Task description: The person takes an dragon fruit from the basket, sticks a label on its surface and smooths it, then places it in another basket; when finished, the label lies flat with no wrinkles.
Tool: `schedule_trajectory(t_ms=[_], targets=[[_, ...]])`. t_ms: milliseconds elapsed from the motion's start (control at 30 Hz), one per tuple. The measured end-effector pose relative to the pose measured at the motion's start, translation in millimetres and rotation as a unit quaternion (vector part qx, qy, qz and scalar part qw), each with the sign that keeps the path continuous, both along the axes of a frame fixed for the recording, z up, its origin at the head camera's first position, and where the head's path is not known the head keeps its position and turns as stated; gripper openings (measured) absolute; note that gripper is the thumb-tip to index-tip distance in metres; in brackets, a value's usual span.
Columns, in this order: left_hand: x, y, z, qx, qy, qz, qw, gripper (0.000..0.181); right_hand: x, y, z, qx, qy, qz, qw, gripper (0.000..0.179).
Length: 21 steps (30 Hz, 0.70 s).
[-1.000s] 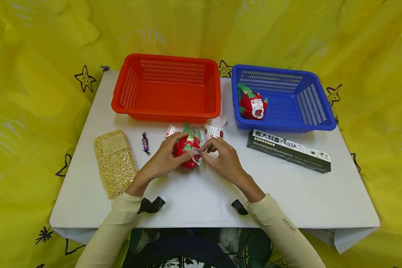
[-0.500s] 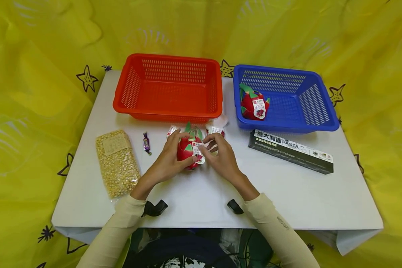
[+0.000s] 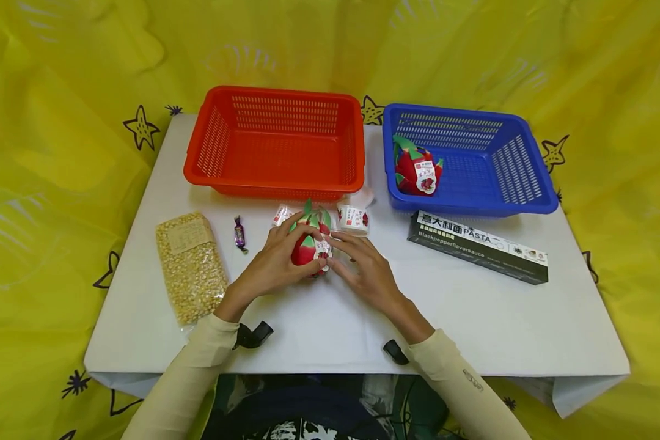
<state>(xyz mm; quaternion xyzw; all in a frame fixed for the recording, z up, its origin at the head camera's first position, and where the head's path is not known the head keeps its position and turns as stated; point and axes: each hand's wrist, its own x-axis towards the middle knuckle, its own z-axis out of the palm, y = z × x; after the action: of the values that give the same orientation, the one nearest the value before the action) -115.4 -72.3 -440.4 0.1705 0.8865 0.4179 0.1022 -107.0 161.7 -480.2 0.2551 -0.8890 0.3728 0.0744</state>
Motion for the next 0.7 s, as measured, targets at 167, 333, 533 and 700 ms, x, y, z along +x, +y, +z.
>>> schedule_trajectory(t_ms=[167,333,533,700], targets=[[-1.2,-1.3,1.9,-0.011,-0.02,-0.015,0.9996,0.051,-0.2,2.1,1.4,0.019,0.02,0.008,0.9996,0.052],[-0.9,-4.6,2.2,-0.019,-0.026,-0.031,0.999,0.049,0.7,2.0,5.7,0.033,0.032,0.017,0.9988,0.055],[-0.7,-5.1,3.5,-0.027,-0.029,-0.043,0.9983,0.05,1.7,1.1,6.5,0.052,0.054,0.008,0.9972,0.051],[-1.1,-4.5,1.4,-0.034,-0.032,-0.052,0.9976,0.048,-1.2,-2.0,6.2,0.065,0.056,-0.006,0.9963,0.049]])
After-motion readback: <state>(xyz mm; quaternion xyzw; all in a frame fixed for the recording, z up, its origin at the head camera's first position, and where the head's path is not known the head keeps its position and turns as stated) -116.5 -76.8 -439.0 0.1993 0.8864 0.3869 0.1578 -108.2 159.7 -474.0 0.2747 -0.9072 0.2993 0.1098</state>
